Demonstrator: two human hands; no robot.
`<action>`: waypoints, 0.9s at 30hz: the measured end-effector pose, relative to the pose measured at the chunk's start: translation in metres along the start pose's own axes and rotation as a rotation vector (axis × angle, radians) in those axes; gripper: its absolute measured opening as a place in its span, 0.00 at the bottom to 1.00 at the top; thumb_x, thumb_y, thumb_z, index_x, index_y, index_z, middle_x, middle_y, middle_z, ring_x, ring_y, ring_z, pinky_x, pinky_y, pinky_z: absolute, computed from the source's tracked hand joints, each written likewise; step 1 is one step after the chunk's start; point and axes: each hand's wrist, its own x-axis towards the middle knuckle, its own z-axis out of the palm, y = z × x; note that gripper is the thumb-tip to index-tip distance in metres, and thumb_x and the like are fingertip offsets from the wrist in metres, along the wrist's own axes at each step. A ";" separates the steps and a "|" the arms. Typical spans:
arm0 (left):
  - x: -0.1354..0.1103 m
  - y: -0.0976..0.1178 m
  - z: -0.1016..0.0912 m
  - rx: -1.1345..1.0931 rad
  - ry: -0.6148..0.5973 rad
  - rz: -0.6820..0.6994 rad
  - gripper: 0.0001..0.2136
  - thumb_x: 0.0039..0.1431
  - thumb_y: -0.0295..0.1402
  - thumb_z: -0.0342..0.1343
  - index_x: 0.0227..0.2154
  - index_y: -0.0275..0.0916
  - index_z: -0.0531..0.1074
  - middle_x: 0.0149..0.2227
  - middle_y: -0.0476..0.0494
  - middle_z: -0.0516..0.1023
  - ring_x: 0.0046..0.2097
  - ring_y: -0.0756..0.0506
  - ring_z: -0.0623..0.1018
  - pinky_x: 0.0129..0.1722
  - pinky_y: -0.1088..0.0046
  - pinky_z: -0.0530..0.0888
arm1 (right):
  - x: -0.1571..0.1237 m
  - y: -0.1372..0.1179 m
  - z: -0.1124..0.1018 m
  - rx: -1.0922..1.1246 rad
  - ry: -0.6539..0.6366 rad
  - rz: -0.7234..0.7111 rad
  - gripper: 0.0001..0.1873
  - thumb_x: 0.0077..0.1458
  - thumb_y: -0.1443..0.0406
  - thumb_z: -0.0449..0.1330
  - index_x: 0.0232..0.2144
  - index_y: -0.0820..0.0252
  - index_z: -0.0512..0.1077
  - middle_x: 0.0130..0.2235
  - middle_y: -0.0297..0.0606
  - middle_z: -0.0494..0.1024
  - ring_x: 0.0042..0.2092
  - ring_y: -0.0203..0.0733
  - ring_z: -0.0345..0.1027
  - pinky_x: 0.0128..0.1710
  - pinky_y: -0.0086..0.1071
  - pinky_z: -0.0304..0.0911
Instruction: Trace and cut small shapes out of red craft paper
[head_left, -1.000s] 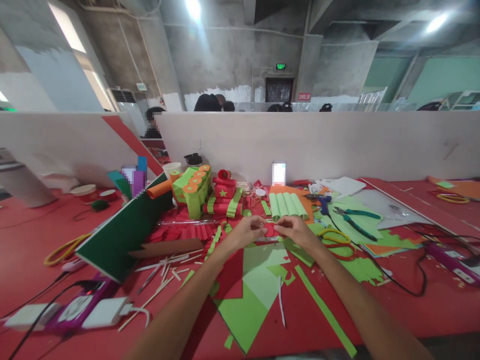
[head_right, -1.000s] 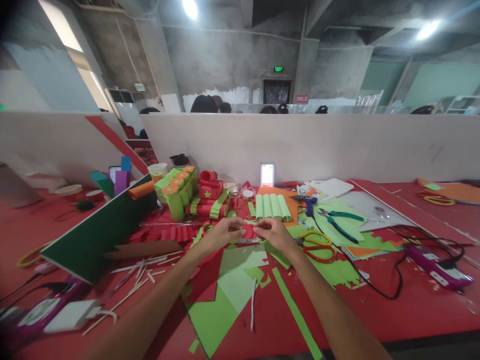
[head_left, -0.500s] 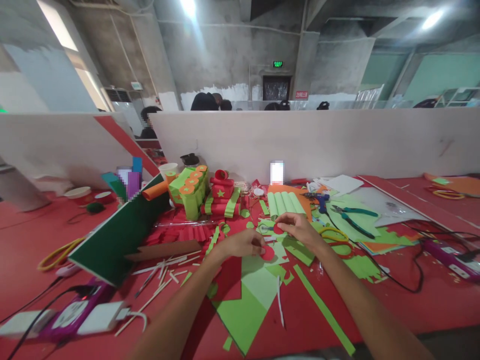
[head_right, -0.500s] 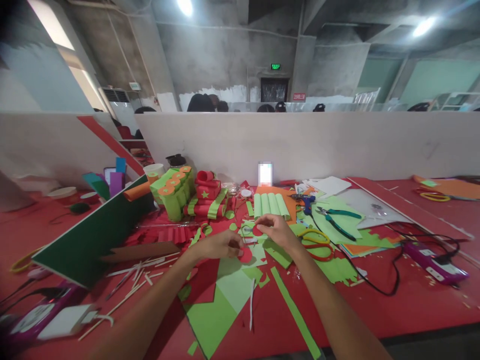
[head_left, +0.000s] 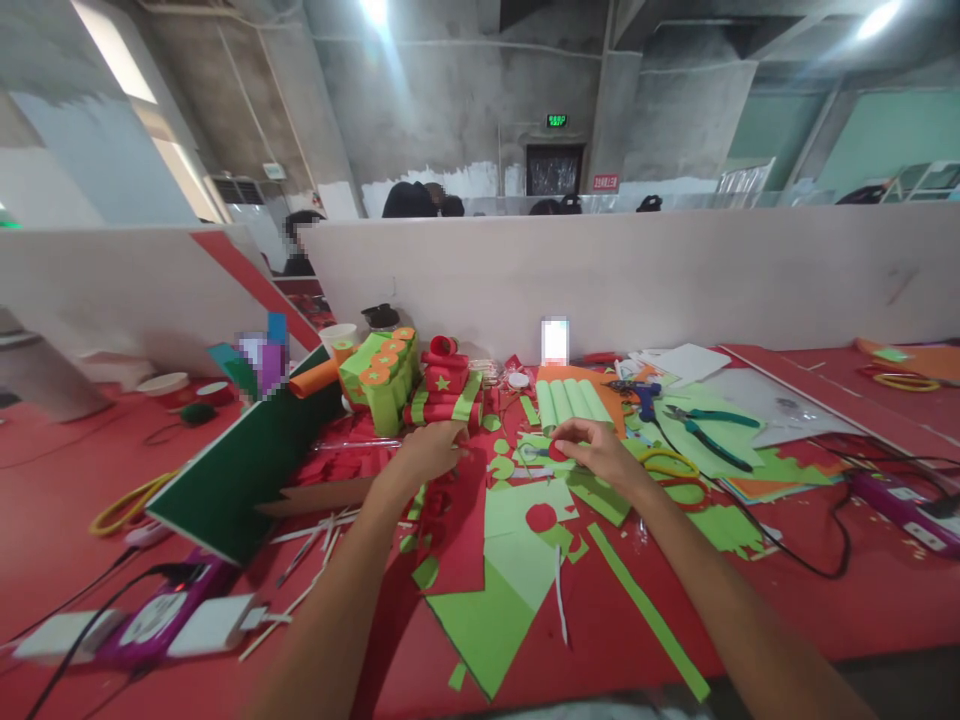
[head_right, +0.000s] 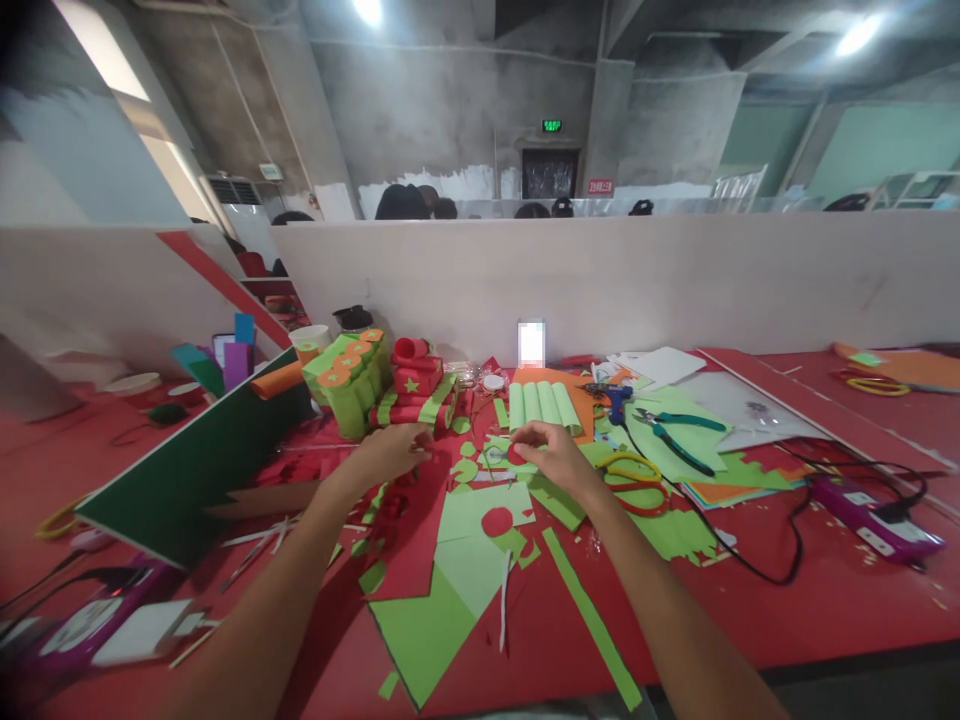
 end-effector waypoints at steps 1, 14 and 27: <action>0.000 -0.004 0.001 0.037 -0.026 -0.008 0.13 0.55 0.37 0.57 0.44 0.43 0.72 0.47 0.41 0.78 0.44 0.38 0.78 0.40 0.65 0.70 | 0.000 0.001 0.000 0.000 -0.004 -0.001 0.10 0.51 0.60 0.63 0.35 0.59 0.76 0.35 0.37 0.78 0.36 0.42 0.71 0.33 0.32 0.64; 0.002 0.001 0.002 0.001 0.080 0.176 0.05 0.56 0.33 0.53 0.32 0.40 0.73 0.35 0.41 0.77 0.42 0.39 0.74 0.40 0.67 0.67 | -0.003 -0.005 0.004 0.045 -0.103 -0.011 0.16 0.49 0.54 0.67 0.29 0.60 0.73 0.27 0.33 0.74 0.27 0.36 0.65 0.26 0.29 0.59; -0.026 0.021 -0.021 -1.246 -0.269 0.273 0.13 0.51 0.40 0.61 0.33 0.40 0.64 0.24 0.55 0.61 0.22 0.54 0.64 0.22 0.79 0.64 | -0.004 -0.007 0.003 0.029 -0.157 -0.011 0.17 0.54 0.52 0.63 0.31 0.62 0.76 0.26 0.34 0.74 0.27 0.36 0.64 0.25 0.28 0.57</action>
